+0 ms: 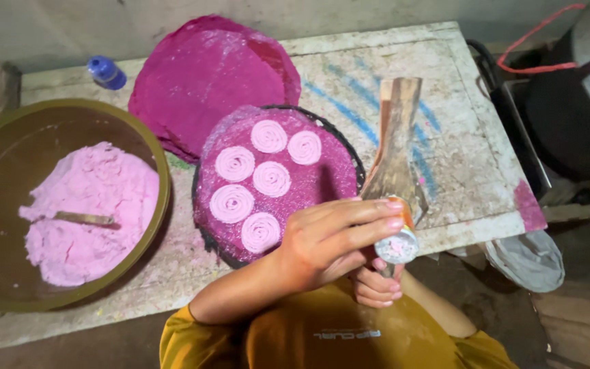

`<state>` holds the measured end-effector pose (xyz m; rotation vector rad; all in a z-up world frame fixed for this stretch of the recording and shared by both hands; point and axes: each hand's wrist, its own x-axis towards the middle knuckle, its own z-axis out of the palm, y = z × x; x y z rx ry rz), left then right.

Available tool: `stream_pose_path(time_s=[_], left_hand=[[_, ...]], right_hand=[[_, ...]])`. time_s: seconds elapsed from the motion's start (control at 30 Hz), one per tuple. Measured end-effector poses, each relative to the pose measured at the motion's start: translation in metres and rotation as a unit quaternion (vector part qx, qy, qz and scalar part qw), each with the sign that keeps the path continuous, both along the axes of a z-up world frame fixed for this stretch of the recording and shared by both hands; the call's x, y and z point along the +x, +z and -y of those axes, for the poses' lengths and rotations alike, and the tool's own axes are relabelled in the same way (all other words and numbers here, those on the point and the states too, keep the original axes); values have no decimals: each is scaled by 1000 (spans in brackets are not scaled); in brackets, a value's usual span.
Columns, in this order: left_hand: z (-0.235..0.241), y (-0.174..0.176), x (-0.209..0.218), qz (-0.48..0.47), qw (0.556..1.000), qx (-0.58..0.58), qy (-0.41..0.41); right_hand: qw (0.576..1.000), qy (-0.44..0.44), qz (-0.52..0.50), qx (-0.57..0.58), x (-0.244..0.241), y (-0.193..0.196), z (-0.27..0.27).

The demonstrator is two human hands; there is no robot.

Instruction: The person scoops pink dough from a bowl and uses a wooden tool to press and shape it into spiral patterns on a purple tray. The person repeats this process to create multiple spirals.

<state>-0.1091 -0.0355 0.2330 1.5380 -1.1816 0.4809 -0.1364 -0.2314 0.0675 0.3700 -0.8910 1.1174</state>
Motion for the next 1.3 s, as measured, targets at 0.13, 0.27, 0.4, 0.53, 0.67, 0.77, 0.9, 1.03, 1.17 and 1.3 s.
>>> stream_pose_path(time_s=[0.13, 0.27, 0.4, 0.53, 0.67, 0.77, 0.9, 1.03, 1.17, 1.3], left_hand=[[7, 2, -1, 46, 997, 16, 53], [6, 2, 2, 53, 998, 34, 25], [5, -2, 3, 61, 997, 35, 9], [9, -7, 3, 31, 999, 32, 6], [6, -9, 5, 68, 997, 21, 5], [3, -7, 7, 74, 997, 34, 8], [1, -4, 11, 83, 995, 46, 15], [1, -3, 16, 72, 996, 50, 14], [-1, -5, 19, 66, 996, 55, 25], [-1, -9, 29, 112, 992, 48, 46]], right_hand=[[1000, 2, -27, 11, -4, -9, 5], [998, -10, -60, 0, -10, -11, 10], [996, -24, -81, -16, -13, -10, 9], [998, -8, -56, 1, -6, -9, 6], [999, -2, -51, -2, -2, -9, 5], [999, 0, -51, -8, 1, -8, 6], [999, 1, -45, -26, 4, -4, 8], [997, 4, -45, -62, 3, 5, 10], [990, -29, -71, -120, 2, 17, 12], [987, -21, -87, -133, 0, 25, 13]])
